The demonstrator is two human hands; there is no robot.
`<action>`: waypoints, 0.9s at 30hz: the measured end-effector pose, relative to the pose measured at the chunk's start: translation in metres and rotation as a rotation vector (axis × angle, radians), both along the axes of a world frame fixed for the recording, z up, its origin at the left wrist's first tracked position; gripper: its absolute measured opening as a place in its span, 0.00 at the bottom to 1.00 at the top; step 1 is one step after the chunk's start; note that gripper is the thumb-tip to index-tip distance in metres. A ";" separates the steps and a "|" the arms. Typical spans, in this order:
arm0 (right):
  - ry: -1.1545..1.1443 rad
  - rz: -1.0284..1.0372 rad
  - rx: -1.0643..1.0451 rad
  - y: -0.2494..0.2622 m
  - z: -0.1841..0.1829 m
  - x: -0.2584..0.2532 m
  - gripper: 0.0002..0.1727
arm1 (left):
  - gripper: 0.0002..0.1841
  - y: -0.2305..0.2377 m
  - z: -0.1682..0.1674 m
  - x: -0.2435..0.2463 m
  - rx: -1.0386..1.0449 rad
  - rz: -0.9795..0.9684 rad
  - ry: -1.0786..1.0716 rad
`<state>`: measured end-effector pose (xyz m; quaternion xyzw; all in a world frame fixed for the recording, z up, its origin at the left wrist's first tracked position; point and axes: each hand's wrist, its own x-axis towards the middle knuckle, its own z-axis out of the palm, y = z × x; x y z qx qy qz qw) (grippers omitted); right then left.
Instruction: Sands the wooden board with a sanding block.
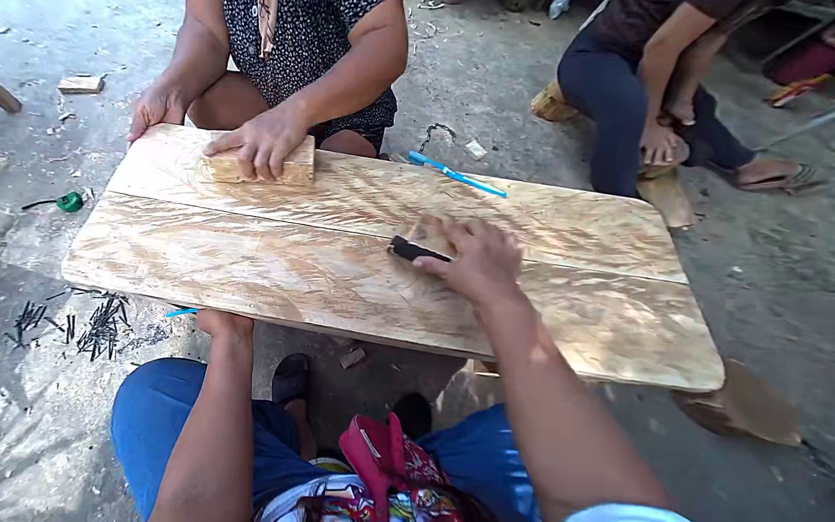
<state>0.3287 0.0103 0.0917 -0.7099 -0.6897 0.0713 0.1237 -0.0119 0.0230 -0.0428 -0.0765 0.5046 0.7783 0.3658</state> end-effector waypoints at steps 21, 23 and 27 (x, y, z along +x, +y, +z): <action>-0.017 0.065 0.020 -0.027 -0.006 -0.009 0.49 | 0.28 -0.005 0.013 0.007 0.034 0.001 -0.073; 0.019 0.237 0.031 -0.019 -0.001 -0.091 0.47 | 0.28 -0.005 0.013 0.007 0.027 0.016 -0.074; 0.026 0.522 0.163 0.004 -0.033 -0.248 0.46 | 0.30 -0.005 -0.003 0.001 0.125 -0.049 -0.071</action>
